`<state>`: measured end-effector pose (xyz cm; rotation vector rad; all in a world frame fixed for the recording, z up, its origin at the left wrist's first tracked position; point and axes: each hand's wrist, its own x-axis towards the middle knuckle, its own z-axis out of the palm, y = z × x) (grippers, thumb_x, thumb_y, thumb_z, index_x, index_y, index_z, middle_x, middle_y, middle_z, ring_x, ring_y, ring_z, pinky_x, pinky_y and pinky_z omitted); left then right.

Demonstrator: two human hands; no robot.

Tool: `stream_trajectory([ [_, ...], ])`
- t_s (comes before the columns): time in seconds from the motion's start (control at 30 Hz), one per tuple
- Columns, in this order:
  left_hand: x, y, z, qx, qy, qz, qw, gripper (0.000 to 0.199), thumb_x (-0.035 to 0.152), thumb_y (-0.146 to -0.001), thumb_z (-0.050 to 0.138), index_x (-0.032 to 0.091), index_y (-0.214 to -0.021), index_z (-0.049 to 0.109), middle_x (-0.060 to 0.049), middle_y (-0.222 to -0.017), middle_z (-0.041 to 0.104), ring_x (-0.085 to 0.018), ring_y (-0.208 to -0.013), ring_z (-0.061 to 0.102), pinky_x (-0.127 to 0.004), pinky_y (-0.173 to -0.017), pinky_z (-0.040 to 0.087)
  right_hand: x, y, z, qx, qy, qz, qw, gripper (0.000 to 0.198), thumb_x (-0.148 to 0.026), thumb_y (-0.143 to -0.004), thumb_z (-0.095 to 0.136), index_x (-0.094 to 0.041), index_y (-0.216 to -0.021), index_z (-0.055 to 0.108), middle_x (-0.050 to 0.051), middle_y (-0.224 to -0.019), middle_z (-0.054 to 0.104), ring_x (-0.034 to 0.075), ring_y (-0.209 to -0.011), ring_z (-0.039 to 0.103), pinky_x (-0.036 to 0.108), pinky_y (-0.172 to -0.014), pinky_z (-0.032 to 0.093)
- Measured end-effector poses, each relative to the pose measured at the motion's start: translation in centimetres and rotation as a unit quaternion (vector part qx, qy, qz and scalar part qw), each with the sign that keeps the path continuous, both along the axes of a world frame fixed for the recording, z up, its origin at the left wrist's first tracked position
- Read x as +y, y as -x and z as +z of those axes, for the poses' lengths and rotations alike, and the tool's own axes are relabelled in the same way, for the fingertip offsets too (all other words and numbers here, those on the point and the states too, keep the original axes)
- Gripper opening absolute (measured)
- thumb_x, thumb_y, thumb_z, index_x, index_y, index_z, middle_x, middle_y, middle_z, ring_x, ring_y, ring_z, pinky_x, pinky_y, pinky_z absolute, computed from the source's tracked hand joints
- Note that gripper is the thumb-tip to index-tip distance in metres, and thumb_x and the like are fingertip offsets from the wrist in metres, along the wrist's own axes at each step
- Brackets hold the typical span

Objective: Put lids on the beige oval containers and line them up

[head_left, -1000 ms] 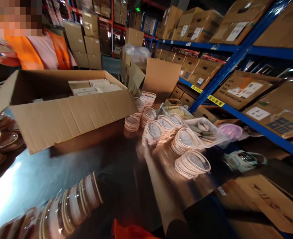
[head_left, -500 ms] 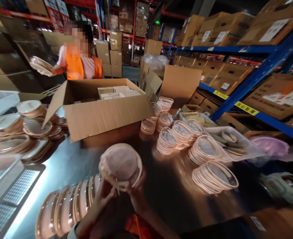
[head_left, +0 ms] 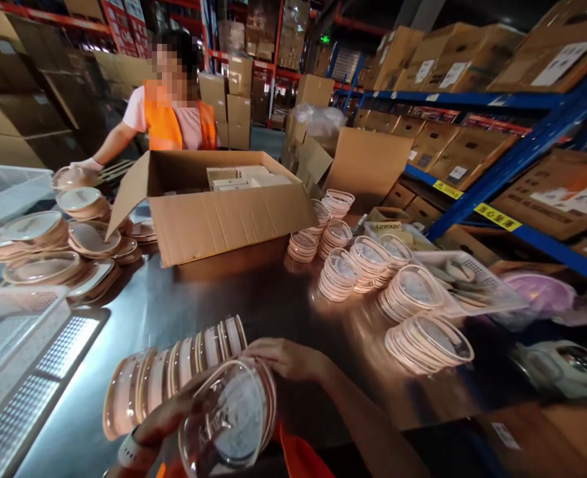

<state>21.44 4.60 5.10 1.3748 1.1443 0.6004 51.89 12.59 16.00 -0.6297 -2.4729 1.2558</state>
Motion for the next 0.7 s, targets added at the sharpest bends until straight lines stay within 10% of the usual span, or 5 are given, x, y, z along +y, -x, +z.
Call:
stream_trajectory([
  [0.27, -0.1, -1.5, 3.6, -0.108, 0.086, -0.062, 0.988, 0.077, 0.029, -0.058, 0.054, 0.022, -0.131, 0.076, -0.006, -0.142, 0.07, -0.036, -0.141, 0.057, -0.053, -0.126, 0.033, 0.4, 0.5, 0.8, -0.129, -0.031, 0.036, 0.99, 0.023, -0.023, -0.102, 0.053, -0.015, -0.115, 0.07, 0.009, -0.111, 0.073, 0.02, -0.093, 0.07, 0.03, -0.083, 0.055],
  [0.5, 0.4, -3.1, 5.9, -0.193, 0.13, -0.083, 0.969, 0.078, 0.028, -0.06, 0.055, 0.022, -0.136, 0.072, -0.005, -0.125, 0.078, -0.035, -0.131, 0.064, -0.054, -0.12, 0.041, -0.4, -0.7, -0.1, -0.233, -0.242, 0.061, 0.94, 0.021, -0.014, -0.101, 0.054, -0.019, -0.094, 0.074, 0.003, -0.084, 0.075, 0.016, -0.065, 0.06, 0.028, -0.057, 0.034],
  [0.7, -4.3, -3.0, 3.1, -0.3, 0.253, 0.102, 0.914, 0.071, 0.044, -0.074, 0.074, 0.022, -0.141, 0.069, -0.007, -0.116, 0.081, -0.037, -0.125, 0.068, -0.049, -0.112, 0.053, -4.2, -1.2, -4.1, -0.258, -0.306, 0.048, 0.915, 0.013, -0.015, -0.094, 0.058, -0.015, -0.089, 0.07, 0.006, -0.074, 0.071, 0.016, -0.057, 0.055, 0.033, -0.05, 0.02],
])
